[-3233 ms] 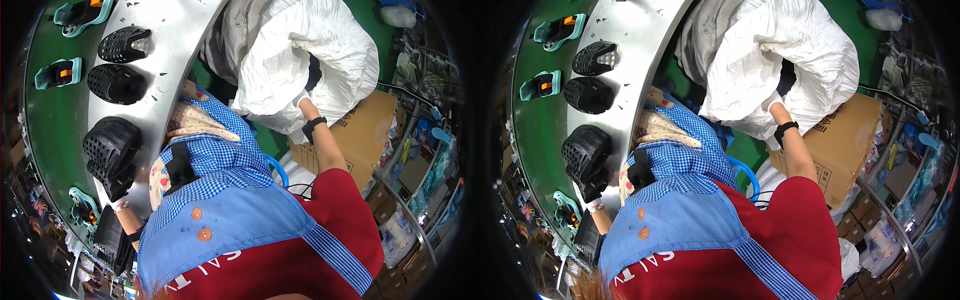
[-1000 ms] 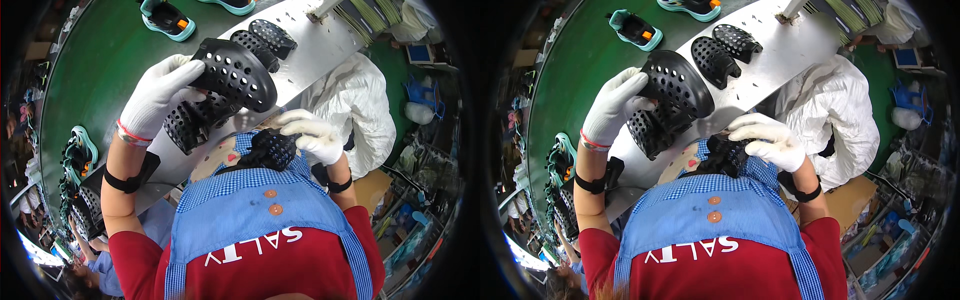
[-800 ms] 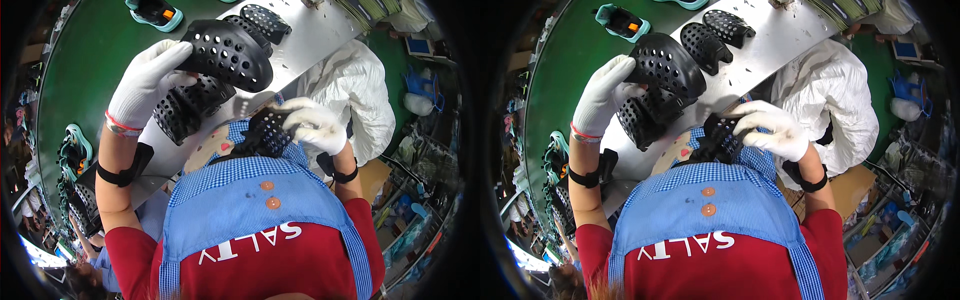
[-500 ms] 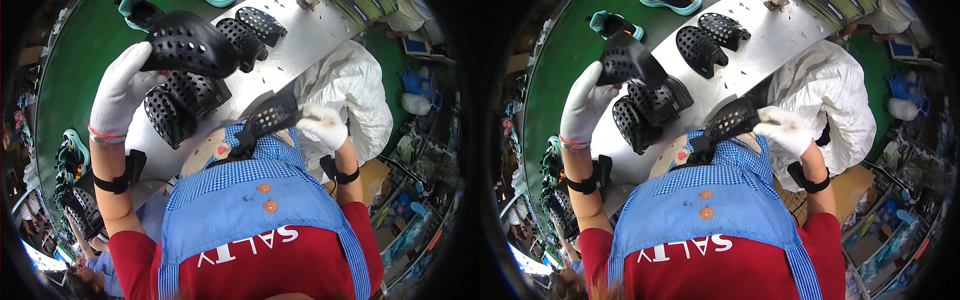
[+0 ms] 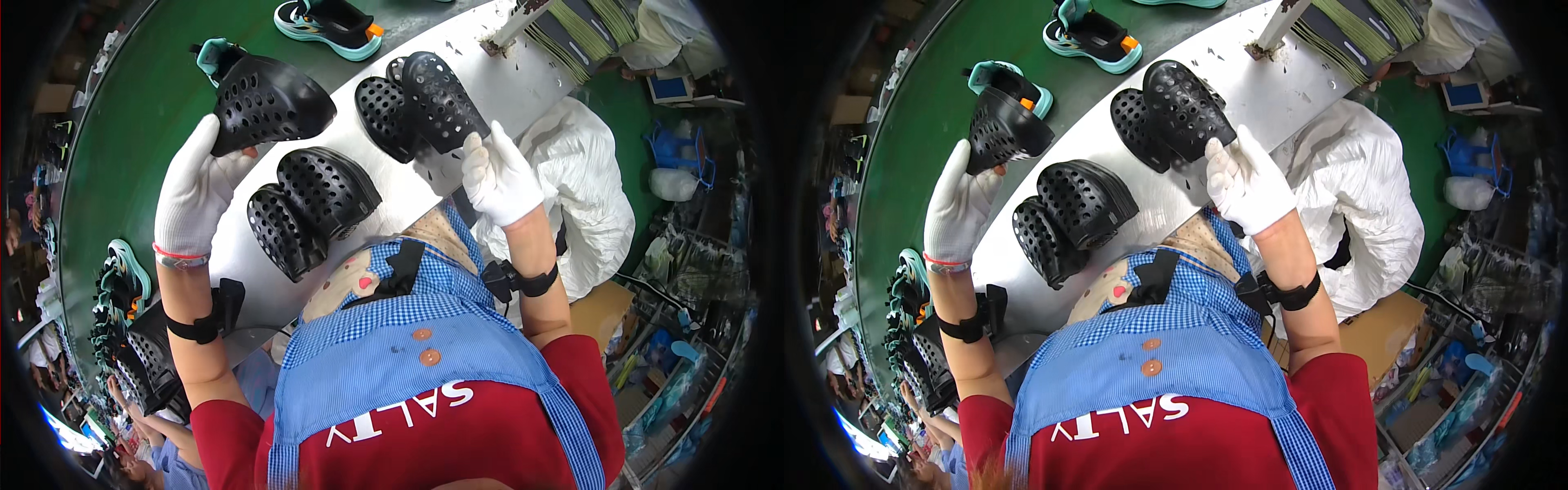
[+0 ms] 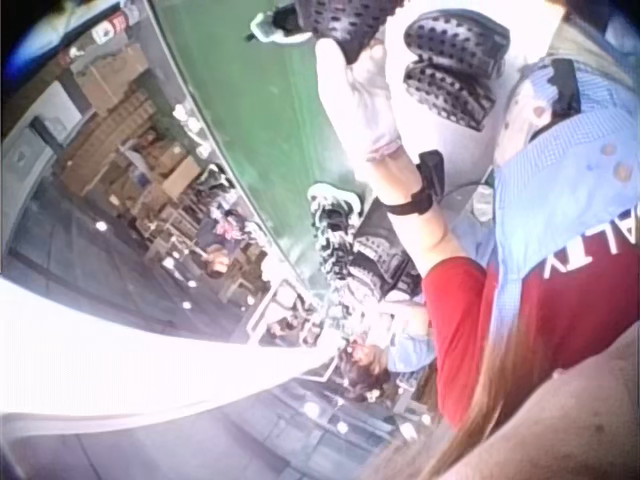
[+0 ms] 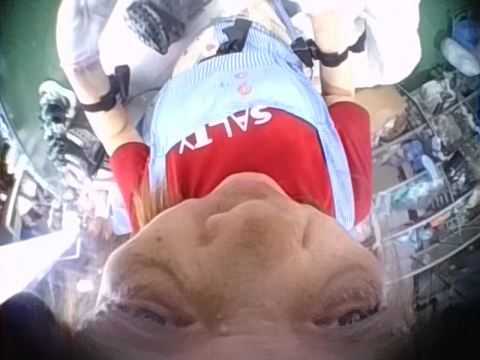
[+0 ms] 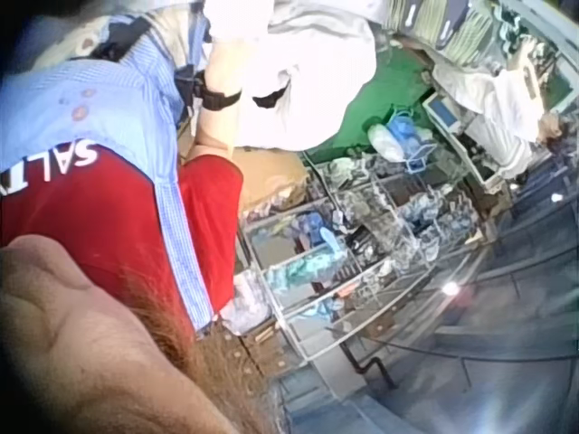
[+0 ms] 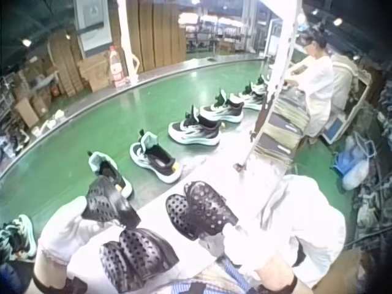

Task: The person is seen manufacturing shoes by attaching various components and performing assembly line tasks.

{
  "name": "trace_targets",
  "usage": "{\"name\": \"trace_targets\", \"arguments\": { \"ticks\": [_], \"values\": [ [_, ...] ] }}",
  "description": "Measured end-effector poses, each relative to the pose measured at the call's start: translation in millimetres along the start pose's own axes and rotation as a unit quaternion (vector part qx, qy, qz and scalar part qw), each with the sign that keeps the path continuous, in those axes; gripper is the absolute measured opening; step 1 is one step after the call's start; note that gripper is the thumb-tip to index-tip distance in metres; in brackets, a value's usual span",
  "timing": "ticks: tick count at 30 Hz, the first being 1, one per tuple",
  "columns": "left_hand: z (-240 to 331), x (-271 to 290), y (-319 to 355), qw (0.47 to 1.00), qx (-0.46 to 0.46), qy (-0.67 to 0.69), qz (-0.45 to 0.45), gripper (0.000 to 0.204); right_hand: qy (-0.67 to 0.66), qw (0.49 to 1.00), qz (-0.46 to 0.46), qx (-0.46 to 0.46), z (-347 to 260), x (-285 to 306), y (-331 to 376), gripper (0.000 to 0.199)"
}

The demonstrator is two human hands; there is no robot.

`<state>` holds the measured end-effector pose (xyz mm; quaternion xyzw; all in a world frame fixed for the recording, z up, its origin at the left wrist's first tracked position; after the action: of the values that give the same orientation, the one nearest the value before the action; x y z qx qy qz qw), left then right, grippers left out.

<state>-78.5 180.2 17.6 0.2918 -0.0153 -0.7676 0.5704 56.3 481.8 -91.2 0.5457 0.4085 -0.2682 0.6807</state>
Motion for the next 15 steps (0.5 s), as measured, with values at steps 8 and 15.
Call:
{"name": "trace_targets", "arguments": {
  "ticks": [8, 15],
  "values": [
    [-1.2, 7.4, -6.0, 1.000, 0.003, 0.014, -0.002, 0.036, -0.072, 0.996, -0.039, -0.035, -4.9, -30.4, 0.9, 0.035],
    [-5.8, 18.2, -7.4, 0.999, 0.025, 0.027, -0.008, 0.031, 0.203, 0.952, 0.155, 0.167, 10.8, -17.5, -20.7, 0.031]
  ]
}}
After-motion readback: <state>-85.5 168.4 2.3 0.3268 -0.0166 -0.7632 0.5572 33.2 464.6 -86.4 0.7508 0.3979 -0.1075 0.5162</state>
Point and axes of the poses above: each hand's wrist, its own y-axis away from the middle knuckle, its own x-axis out of the back of the hand, z = x × y, the point moved 4 cm from there along -y, towards the middle knuckle, and after that the axes turned 9 degrees about z, right-handed, at the moved point
